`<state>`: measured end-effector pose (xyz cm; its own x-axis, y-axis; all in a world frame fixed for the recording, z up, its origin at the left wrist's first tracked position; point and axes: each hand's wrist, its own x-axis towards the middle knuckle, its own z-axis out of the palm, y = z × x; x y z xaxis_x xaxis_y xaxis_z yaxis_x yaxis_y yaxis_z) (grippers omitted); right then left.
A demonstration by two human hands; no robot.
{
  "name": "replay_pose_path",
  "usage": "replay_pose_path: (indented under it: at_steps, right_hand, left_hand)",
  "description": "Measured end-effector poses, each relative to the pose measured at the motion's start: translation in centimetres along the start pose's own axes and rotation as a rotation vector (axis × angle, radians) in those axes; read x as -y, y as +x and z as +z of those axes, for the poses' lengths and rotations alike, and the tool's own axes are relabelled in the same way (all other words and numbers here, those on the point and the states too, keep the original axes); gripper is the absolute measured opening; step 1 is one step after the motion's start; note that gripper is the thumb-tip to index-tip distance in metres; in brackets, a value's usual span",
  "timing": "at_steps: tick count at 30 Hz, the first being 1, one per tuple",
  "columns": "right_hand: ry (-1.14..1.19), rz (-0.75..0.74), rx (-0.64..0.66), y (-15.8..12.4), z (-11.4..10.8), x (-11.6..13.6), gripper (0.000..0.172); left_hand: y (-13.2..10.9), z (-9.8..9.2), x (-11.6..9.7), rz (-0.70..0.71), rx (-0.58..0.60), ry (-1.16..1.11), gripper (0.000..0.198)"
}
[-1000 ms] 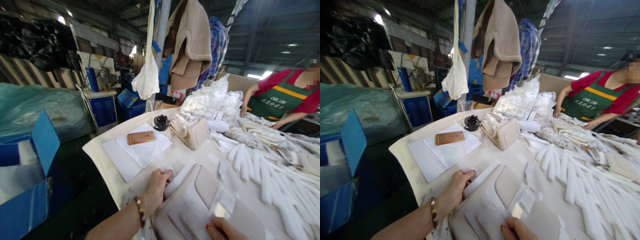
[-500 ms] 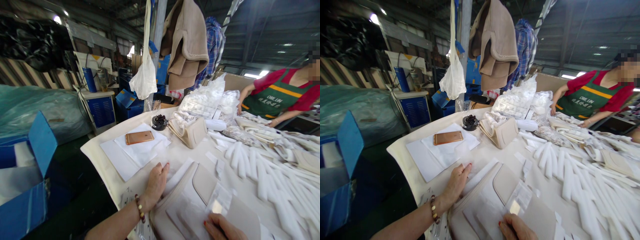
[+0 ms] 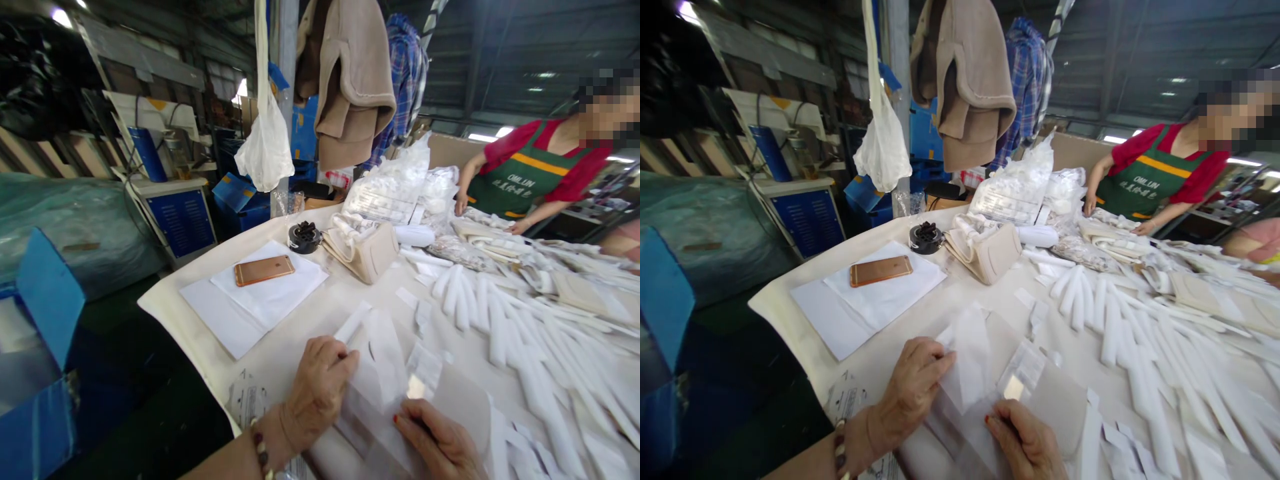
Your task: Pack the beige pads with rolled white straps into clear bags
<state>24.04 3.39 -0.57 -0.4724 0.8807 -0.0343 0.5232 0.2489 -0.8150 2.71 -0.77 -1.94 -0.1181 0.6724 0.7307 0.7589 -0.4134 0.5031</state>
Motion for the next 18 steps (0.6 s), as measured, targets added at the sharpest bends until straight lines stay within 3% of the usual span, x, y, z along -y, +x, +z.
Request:
replay_pose_path:
  at_steps: [3,8,14,18]
  right_hand:
    - [0.126,0.039,-0.05,-0.4,-0.1,0.7,0.035]
    - [0.331,0.098,-0.162,-0.7,-0.7,0.9,0.032]
    - [0.547,0.18,-0.213,-0.7,-1.1,0.6,0.031]
    - [0.725,0.201,-0.278,-0.6,-1.1,1.0,0.029]
  left_hand:
    - [0.2,0.2,-0.3,0.282,0.048,0.192,0.023]
    - [0.5,0.5,-1.0,0.436,0.108,0.327,0.024]
    - [0.9,1.0,-2.6,0.449,0.185,0.335,0.031]
    - [1.0,2.1,-3.5,0.408,0.158,0.288,0.035]
